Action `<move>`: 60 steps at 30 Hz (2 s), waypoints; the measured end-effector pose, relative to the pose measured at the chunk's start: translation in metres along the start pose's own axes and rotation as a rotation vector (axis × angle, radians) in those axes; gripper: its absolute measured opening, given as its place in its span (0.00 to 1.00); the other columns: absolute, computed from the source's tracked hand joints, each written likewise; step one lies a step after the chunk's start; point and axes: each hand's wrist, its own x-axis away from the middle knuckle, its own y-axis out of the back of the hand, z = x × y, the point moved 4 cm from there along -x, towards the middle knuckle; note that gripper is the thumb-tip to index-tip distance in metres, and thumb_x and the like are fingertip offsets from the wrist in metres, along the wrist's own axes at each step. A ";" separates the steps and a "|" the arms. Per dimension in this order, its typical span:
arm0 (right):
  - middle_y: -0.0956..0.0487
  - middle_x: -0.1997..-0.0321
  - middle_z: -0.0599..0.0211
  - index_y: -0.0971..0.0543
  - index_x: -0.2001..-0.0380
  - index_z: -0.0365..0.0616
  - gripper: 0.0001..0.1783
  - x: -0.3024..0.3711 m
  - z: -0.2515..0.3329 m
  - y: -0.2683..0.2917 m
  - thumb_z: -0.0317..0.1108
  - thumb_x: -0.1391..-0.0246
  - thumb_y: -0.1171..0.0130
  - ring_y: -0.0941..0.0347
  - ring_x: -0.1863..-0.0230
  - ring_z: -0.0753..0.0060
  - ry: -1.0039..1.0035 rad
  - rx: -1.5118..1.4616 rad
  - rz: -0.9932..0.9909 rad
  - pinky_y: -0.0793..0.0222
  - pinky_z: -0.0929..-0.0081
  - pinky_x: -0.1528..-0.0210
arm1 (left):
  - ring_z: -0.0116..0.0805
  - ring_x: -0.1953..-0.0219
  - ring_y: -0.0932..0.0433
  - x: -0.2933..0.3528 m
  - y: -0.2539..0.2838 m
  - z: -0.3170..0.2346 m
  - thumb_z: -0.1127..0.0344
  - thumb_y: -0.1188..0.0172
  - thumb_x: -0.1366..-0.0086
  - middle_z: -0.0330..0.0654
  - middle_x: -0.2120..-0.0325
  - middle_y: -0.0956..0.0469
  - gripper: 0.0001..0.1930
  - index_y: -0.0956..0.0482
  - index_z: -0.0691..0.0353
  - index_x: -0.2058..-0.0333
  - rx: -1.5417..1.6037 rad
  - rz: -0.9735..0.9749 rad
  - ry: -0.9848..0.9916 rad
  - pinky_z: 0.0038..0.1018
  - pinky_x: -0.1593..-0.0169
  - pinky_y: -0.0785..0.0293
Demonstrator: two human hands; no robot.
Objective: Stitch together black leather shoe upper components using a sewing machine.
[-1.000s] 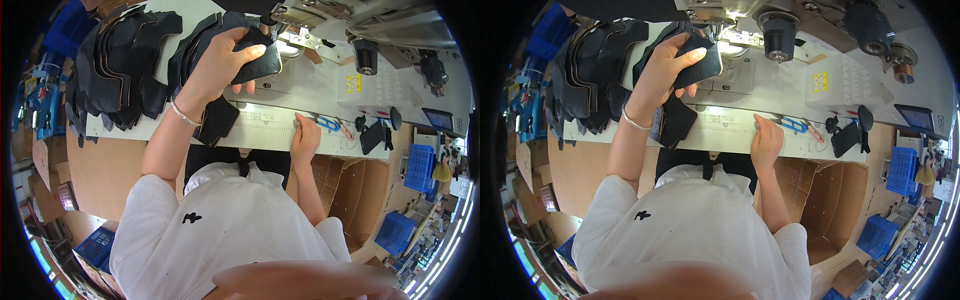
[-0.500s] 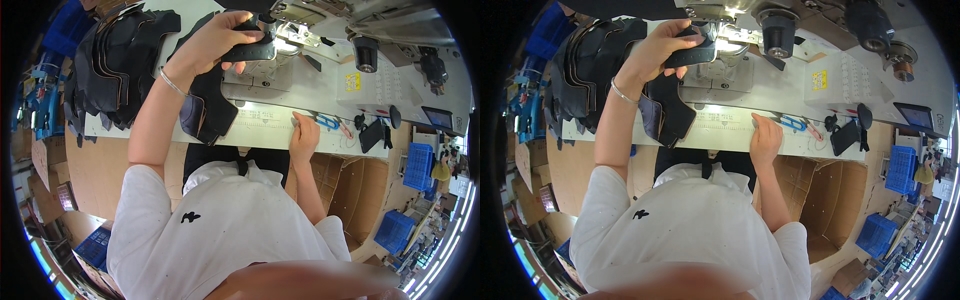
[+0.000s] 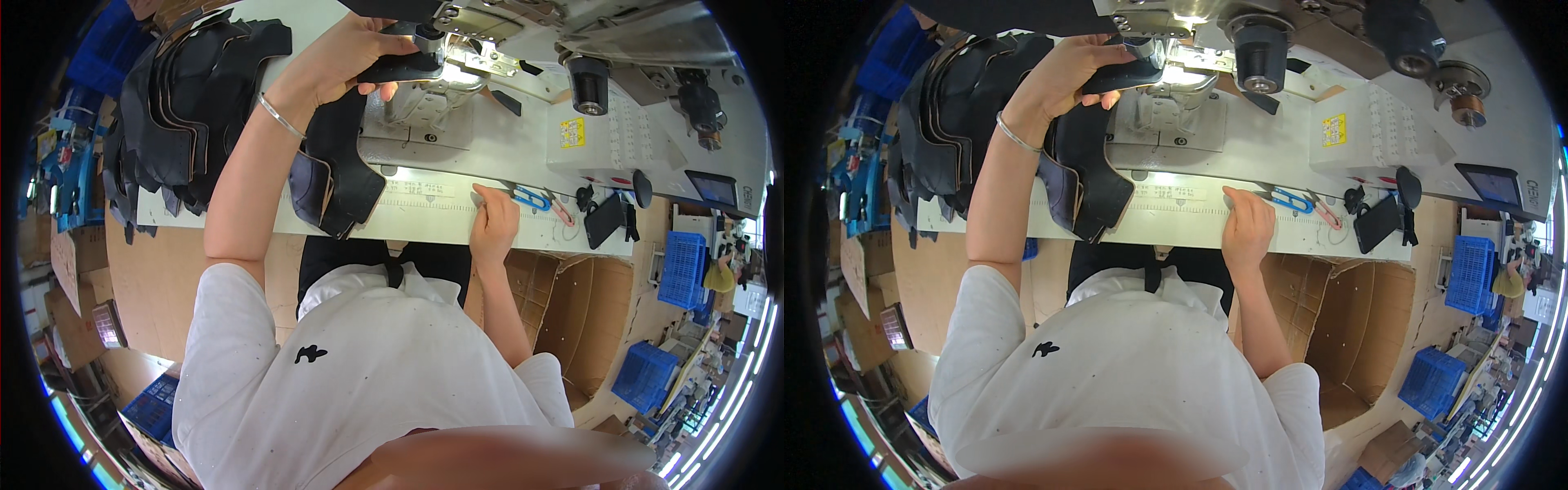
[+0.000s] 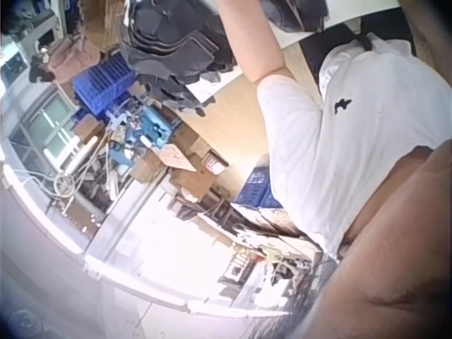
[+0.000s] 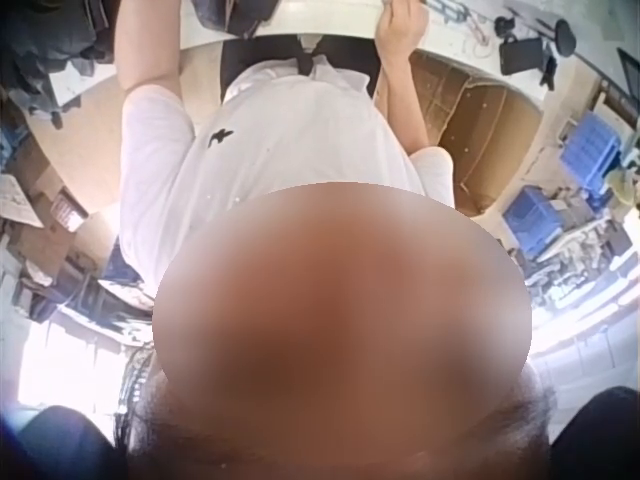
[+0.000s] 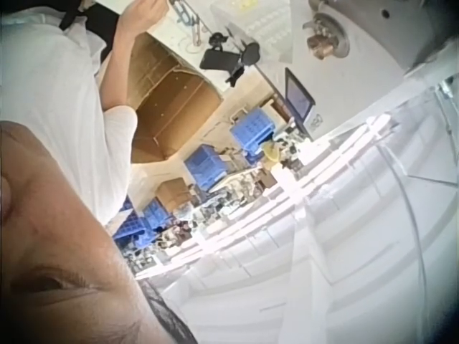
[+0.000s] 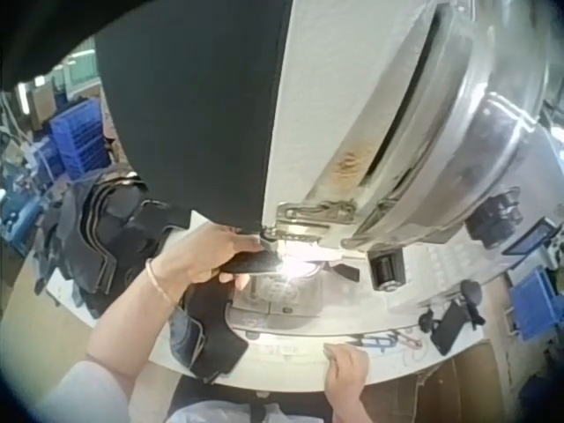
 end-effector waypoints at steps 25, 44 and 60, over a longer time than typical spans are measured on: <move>0.23 0.64 0.66 0.19 0.64 0.44 0.18 -0.001 0.001 0.001 0.16 0.58 0.47 0.28 0.61 0.63 -0.009 -0.002 -0.001 0.37 0.68 0.55 | 0.30 0.87 0.24 0.006 -0.003 0.017 0.69 0.45 0.33 0.46 0.75 0.21 0.09 0.28 0.70 0.59 0.120 -0.131 -0.209 0.20 0.88 0.35; 0.22 0.64 0.66 0.19 0.65 0.44 0.16 -0.001 0.001 0.000 0.16 0.58 0.47 0.27 0.60 0.62 -0.014 0.009 -0.003 0.36 0.68 0.56 | 0.22 0.89 0.31 0.038 -0.031 0.031 0.61 0.41 0.36 0.40 0.78 0.25 0.14 0.31 0.68 0.64 0.155 -0.475 -0.308 0.17 0.88 0.36; 0.23 0.64 0.67 0.19 0.66 0.44 0.16 -0.002 0.001 0.000 0.16 0.58 0.47 0.28 0.61 0.62 -0.033 -0.005 -0.006 0.36 0.68 0.56 | 0.36 0.71 0.44 0.037 -0.051 0.052 0.61 0.44 0.33 0.45 0.74 0.43 0.18 0.40 0.70 0.66 -0.113 -0.809 -0.474 0.31 0.64 0.39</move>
